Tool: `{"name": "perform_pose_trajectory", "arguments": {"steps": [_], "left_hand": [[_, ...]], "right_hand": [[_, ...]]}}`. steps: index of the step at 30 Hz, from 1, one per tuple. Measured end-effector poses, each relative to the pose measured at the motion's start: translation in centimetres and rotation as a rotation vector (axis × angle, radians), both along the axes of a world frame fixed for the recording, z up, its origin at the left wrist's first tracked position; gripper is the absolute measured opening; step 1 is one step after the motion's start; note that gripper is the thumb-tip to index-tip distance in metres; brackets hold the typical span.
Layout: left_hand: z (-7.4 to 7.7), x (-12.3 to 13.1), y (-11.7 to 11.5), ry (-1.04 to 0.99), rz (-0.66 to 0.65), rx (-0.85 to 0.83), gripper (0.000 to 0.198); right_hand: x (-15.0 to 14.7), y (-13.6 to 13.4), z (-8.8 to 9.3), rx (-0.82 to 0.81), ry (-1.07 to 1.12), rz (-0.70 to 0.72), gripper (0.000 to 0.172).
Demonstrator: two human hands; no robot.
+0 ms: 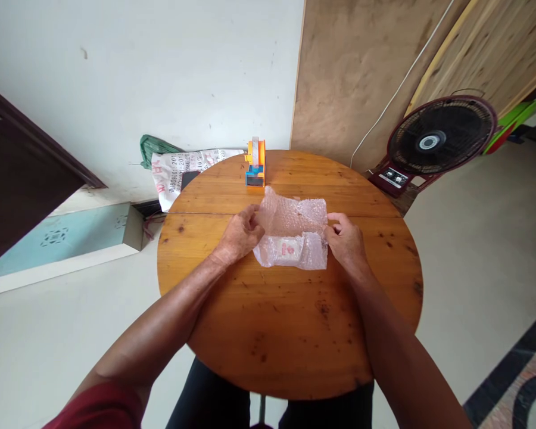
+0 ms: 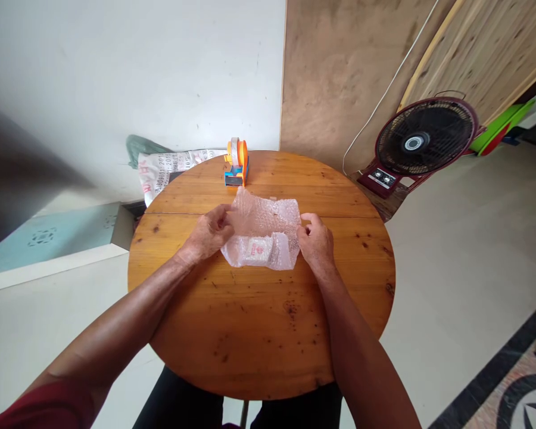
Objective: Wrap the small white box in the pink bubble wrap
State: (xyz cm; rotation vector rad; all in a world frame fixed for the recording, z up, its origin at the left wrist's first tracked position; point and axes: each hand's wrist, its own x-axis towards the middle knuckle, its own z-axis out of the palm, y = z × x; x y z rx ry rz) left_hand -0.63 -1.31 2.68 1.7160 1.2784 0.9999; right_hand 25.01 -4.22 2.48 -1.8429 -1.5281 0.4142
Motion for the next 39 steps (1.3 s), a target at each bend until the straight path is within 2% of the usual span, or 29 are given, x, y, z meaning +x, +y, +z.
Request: {"name": "perform_pose_trajectory", "arguments": {"steps": [4,10,12,14,16,19,21,25,27,32,34,37,39], "left_hand": [[-1.0,-0.1,0.9,0.105,0.090,0.022,0.060],[-1.6,-0.1,1.6,0.193,0.141,0.062,0.064],[-1.4,-0.1,1.4,0.205,0.160,0.153,0.059],[-0.8,-0.2,0.9,0.163,0.151,0.330,0.046],[0.0,-0.3,0.2,0.091,0.041,0.492,0.033],[0.9,-0.4,-0.6,0.075,-0.261,0.541,0.027],[1.2,-0.5,-0.8,0.180,-0.383,0.507,0.029],[1.3,-0.5,-0.6,0.391,-0.395,0.394,0.037],[1.3,-0.5,-0.6,0.360,-0.396,0.343,0.040],[2.0,-1.3,-0.8,0.081,-0.414,0.093,0.046],[2.9,-2.0,-1.0,-0.011,-0.517,-0.055,0.046],[4.2,-2.6,-1.5,-0.092,-0.813,-0.268,0.038],[4.4,-2.3,-2.0,-0.120,-0.987,-0.357,0.031]], "right_hand": [[0.4,0.2,0.1,-0.017,-0.071,-0.042,0.035],[0.5,0.4,-0.1,-0.081,-0.249,-0.078,0.037],[0.5,0.5,-0.2,-0.089,-0.273,-0.073,0.040],[0.4,0.5,-0.2,-0.089,-0.288,-0.072,0.041],[0.4,0.5,-0.2,-0.088,-0.298,-0.076,0.041],[0.3,0.4,-0.1,-0.097,-0.319,-0.078,0.039],[0.2,0.4,0.0,-0.117,-0.345,-0.082,0.039],[0.2,0.3,0.0,-0.142,-0.390,-0.071,0.044],[0.2,0.3,0.0,-0.142,-0.404,-0.057,0.044],[0.2,0.3,0.0,-0.167,-0.423,-0.050,0.039],[0.2,0.3,0.0,-0.161,-0.420,-0.053,0.040],[0.2,0.4,-0.1,-0.161,-0.432,-0.057,0.042],[0.2,0.4,-0.1,-0.171,-0.448,-0.055,0.041]]}}
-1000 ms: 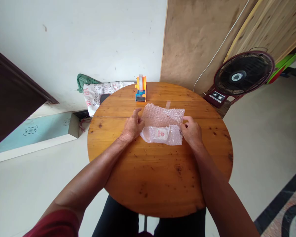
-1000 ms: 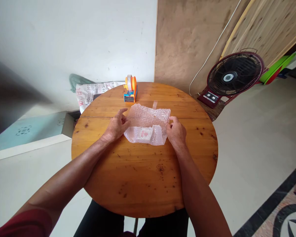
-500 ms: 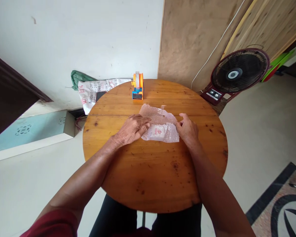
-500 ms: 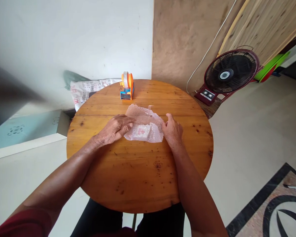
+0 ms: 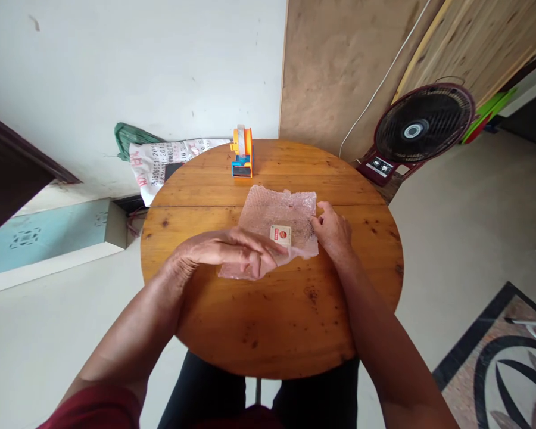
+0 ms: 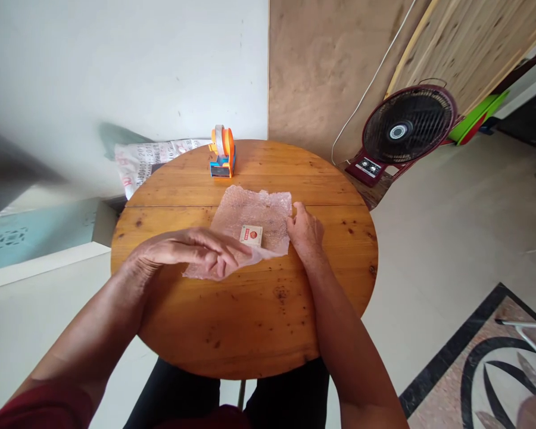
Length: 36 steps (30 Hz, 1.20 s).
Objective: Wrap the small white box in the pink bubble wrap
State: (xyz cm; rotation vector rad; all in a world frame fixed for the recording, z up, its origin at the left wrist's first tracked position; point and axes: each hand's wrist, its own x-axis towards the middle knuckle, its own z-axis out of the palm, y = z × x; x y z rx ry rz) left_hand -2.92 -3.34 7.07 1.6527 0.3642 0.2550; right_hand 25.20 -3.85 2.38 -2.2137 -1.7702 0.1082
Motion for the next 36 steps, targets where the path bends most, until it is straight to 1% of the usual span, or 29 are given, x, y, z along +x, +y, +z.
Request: {"name": "perform_pose_trajectory", "arguments": {"steps": [3,5,7,10,12,14,16,18,21,25,28,30,33,36], "left_hand": [[-0.8,1.2,-0.9,0.045,-0.179,-0.059,0.030],[-1.6,2.0,-1.4,0.060,-0.230,-0.029,0.033],[-2.1,2.5,-1.6,0.066,-0.259,0.058,0.037],[-2.0,2.6,-1.6,0.082,-0.292,0.241,0.041],[-1.7,2.5,-1.6,0.099,-0.297,0.323,0.041],[-1.4,2.4,-1.5,0.118,-0.282,0.358,0.039],[-1.3,2.4,-1.5,0.131,-0.230,0.373,0.037],[-1.3,2.4,-1.5,0.127,-0.152,0.374,0.035],[-1.5,2.6,-1.7,0.061,-0.076,0.380,0.032],[-2.0,3.2,-2.0,-0.041,-0.044,0.467,0.026],[-2.3,3.7,-2.2,-0.117,-0.041,0.545,0.029],[-2.3,4.0,-2.5,-0.141,-0.062,0.596,0.030],[-2.3,4.5,-3.0,-0.128,-0.122,0.672,0.030],[-2.3,4.9,-3.6,-0.084,-0.151,0.753,0.026]], "right_hand": [[-0.1,0.0,0.0,-0.008,-0.007,-0.001,0.039],[-0.1,0.0,0.1,-0.010,0.002,-0.003,0.041],[-0.1,-0.1,0.2,-0.012,0.008,-0.005,0.043],[-0.1,-0.3,0.5,-0.006,-0.001,0.010,0.043],[-0.2,-0.6,0.7,0.005,-0.015,0.033,0.040],[-0.3,-0.8,0.8,0.013,-0.024,0.056,0.036],[-0.3,-0.9,1.0,0.022,-0.024,0.062,0.036],[-0.3,-1.0,1.0,0.043,-0.012,0.055,0.039],[-0.2,-0.9,0.9,0.070,0.002,0.045,0.045],[-0.2,-0.9,0.8,0.066,-0.010,0.033,0.044],[-0.2,-1.0,0.8,0.064,-0.013,0.042,0.041],[-0.1,-0.9,0.7,0.079,-0.003,0.031,0.040],[0.2,-0.8,0.5,0.109,0.025,0.004,0.040],[0.3,-0.6,0.5,0.111,0.036,0.008,0.038]]}}
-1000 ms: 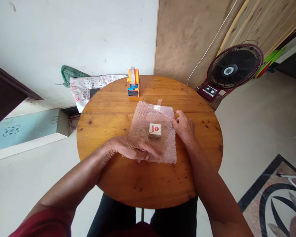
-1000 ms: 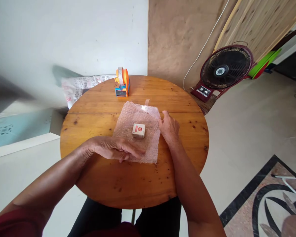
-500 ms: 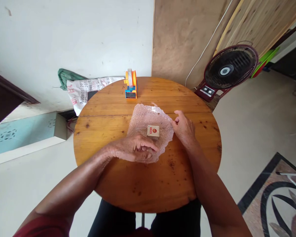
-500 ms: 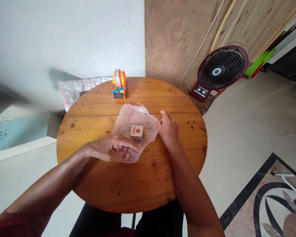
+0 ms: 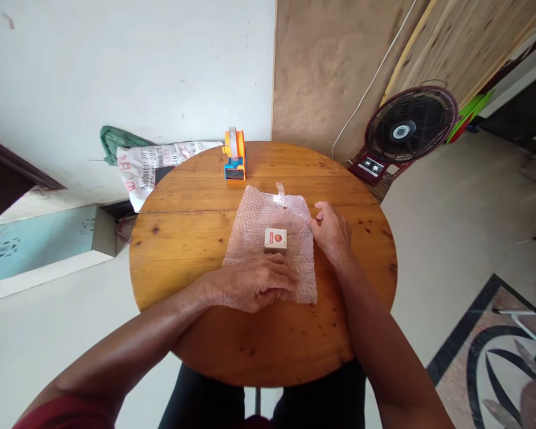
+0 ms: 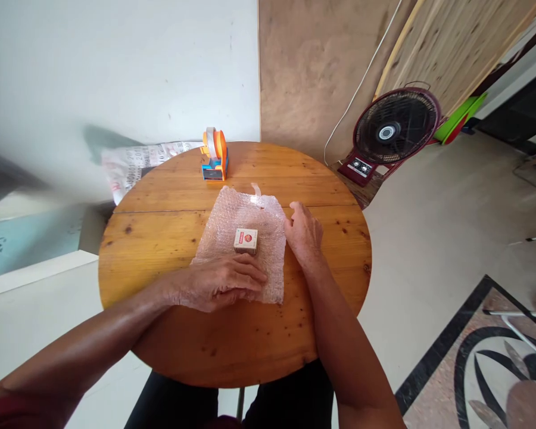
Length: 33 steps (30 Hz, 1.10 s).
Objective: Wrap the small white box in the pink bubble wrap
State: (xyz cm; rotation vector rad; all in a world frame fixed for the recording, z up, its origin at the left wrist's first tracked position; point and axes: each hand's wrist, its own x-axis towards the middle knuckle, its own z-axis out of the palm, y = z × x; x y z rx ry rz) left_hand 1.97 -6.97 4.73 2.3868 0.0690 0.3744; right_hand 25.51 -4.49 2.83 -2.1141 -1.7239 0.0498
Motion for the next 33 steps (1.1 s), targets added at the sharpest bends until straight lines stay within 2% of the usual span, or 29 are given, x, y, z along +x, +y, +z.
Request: {"name": "perform_pose_trajectory", "arguments": {"steps": [6,11,15,21,33], "left_hand": [[-0.1,0.5,-0.8,0.066,0.030,0.119,0.020],[-0.1,0.4,-0.7,0.095,0.054,0.191,0.019],[-1.1,0.6,-0.7,0.056,0.079,0.284,0.029],[-2.6,1.2,-1.0,0.066,0.123,0.408,0.032],[-3.3,1.9,-1.6,0.112,0.196,0.361,0.047]], "right_hand": [[0.1,0.0,-0.1,-0.024,-0.043,-0.005,0.033],[0.0,0.0,0.0,-0.022,-0.055,0.003,0.017],[-0.1,0.0,0.0,-0.011,-0.037,0.018,0.009],[-0.1,0.1,-0.5,-0.006,-0.062,0.056,0.010],[0.2,0.4,-0.5,-0.028,-0.047,-0.044,0.012]]}}
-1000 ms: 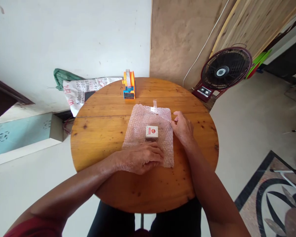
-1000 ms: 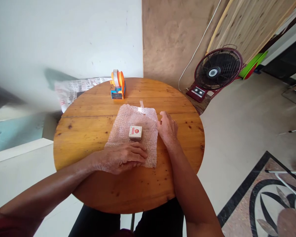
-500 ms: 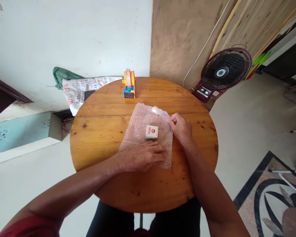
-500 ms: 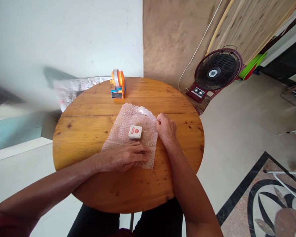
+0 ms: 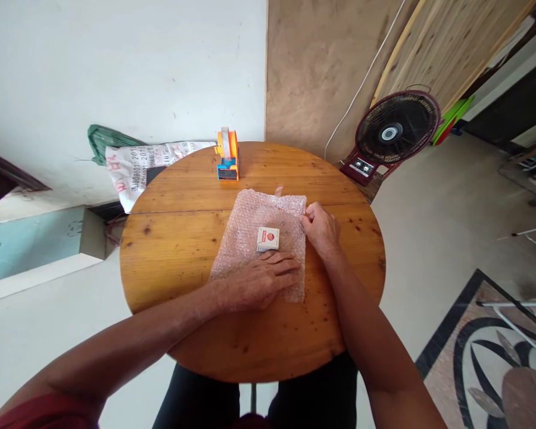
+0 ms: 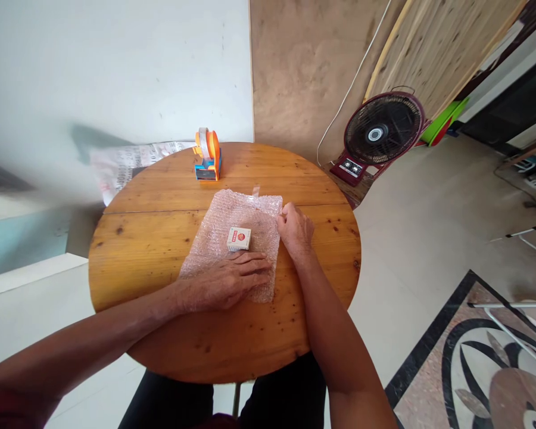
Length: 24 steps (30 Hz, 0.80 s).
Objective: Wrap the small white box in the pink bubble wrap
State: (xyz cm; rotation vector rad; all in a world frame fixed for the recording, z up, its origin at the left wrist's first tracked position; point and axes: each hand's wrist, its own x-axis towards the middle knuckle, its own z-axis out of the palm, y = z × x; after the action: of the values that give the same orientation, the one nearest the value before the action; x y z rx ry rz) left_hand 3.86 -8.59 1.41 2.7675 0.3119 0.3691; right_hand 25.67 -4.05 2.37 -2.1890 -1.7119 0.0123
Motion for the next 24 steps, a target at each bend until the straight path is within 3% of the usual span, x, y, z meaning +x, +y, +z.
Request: {"name": "perform_pose_trajectory", "arguments": {"steps": [6,11,15,20,24], "left_hand": [[-0.2,0.4,-0.6,0.095,0.067,-0.040,0.056],[1.1,1.3,-2.4,0.188,0.177,-0.017,0.056],[1.8,3.8,-2.8,0.160,0.206,-0.016,0.057],[0.2,8.0,-0.8,0.087,0.499,-0.033,0.072],[-0.4,9.8,0.5,0.103,0.583,-0.016,0.070]], "right_hand": [[0.2,0.2,-0.4,0.010,0.017,0.003,0.015],[0.3,0.3,-0.7,0.006,0.046,-0.002,0.016],[0.7,0.5,-0.7,-0.001,0.089,-0.006,0.019],[1.3,0.6,-0.5,-0.021,0.140,0.019,0.017],[1.5,0.6,-0.5,-0.016,0.131,0.020,0.015]]}}
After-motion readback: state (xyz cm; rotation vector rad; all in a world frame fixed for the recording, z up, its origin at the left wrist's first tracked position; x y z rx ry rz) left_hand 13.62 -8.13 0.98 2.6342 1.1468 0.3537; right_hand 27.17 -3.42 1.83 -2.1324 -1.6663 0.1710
